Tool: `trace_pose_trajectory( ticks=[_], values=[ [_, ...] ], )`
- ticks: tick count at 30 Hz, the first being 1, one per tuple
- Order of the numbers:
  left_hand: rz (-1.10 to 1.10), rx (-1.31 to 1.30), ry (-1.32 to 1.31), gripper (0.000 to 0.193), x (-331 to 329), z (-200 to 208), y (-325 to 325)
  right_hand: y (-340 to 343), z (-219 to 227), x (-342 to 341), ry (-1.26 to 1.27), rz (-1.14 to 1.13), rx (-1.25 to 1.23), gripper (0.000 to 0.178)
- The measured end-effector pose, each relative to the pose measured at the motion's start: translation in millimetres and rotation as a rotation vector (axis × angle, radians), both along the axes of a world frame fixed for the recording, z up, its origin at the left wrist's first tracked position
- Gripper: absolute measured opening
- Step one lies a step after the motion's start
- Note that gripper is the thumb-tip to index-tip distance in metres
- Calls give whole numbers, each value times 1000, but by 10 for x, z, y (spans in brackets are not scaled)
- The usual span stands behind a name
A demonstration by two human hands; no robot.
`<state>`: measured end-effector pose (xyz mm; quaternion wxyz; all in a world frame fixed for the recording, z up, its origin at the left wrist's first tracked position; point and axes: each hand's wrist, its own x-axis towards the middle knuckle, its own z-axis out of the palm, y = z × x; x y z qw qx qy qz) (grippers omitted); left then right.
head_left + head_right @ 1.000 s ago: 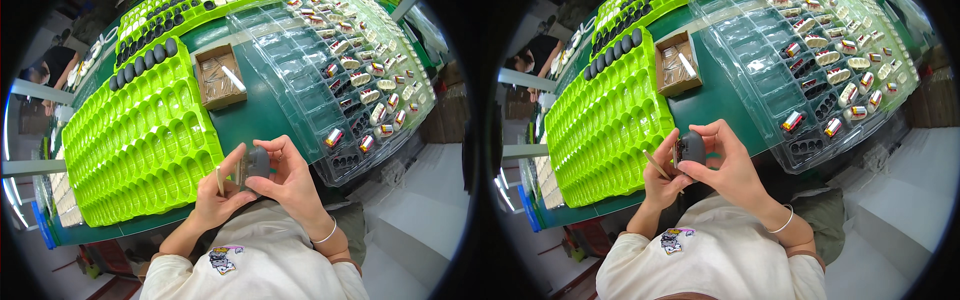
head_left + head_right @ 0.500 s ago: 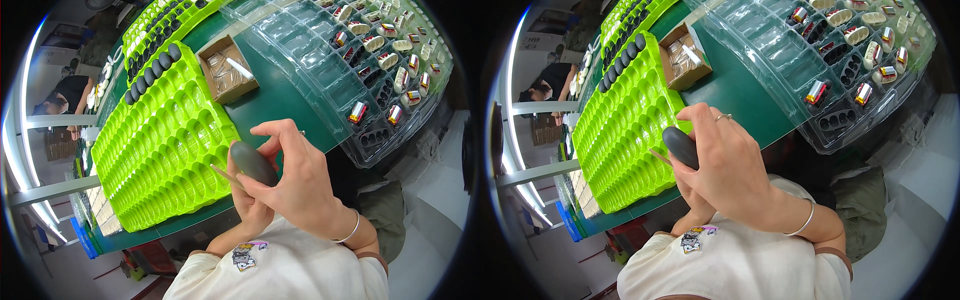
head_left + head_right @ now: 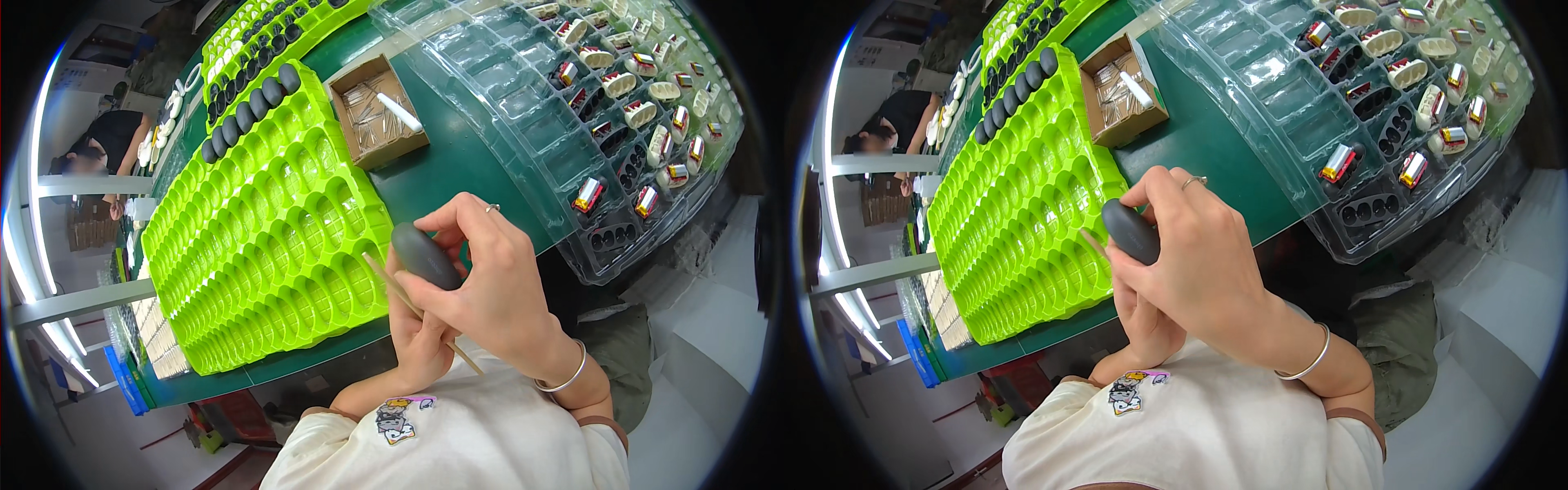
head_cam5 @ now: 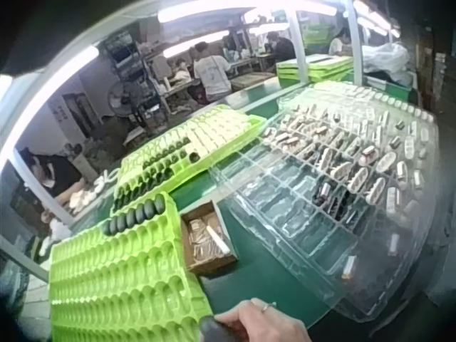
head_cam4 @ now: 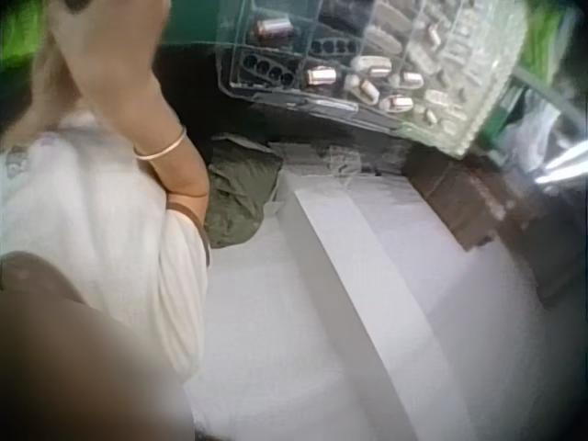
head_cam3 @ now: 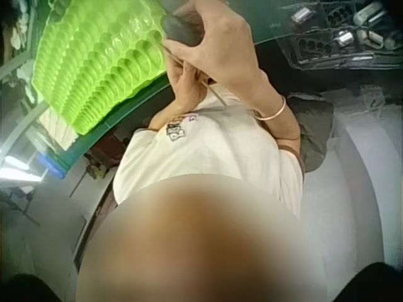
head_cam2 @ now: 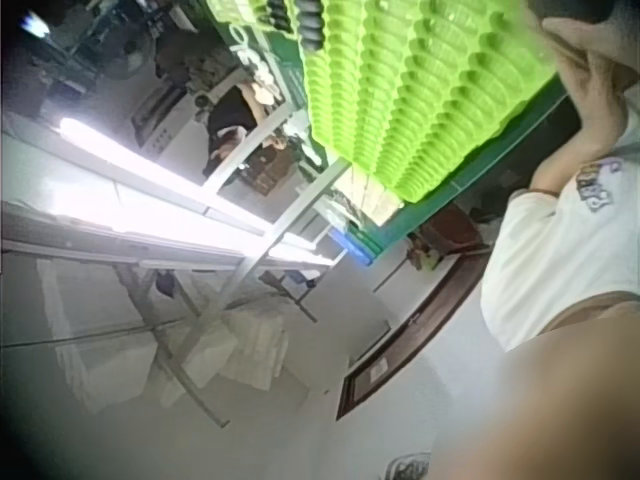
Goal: The person picks up small black oval-shaped electronic components from a green tray and uses a wooden stick to manipulate internal parts. They then place the components into a clear plastic packaging tray. The person repeats this process for multiple units, occasionally interacting with a coworker across the table.
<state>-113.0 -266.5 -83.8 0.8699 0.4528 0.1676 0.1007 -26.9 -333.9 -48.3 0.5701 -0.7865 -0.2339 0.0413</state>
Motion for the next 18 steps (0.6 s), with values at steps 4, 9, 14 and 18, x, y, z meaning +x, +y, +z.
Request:
trace_pose_trajectory(
  ticks=[4, 9, 14, 18],
  values=[
    [-112, -269, 48, 62, -40, -1, 85, 20, -39, 63, -8, 35, -74, 29],
    [-129, -331, 56, 62, 33, 118, 150, 40, 19, 72, 13, 68, -74, 31],
    [-145, -382, 45, 64, 70, 162, 259, 116, 79, 100, 211, 126, 39, 31],
    [-165, -438, 76, 65, 101, 204, 303, 167, -3, 159, 318, 176, 205, 28]
  ],
)
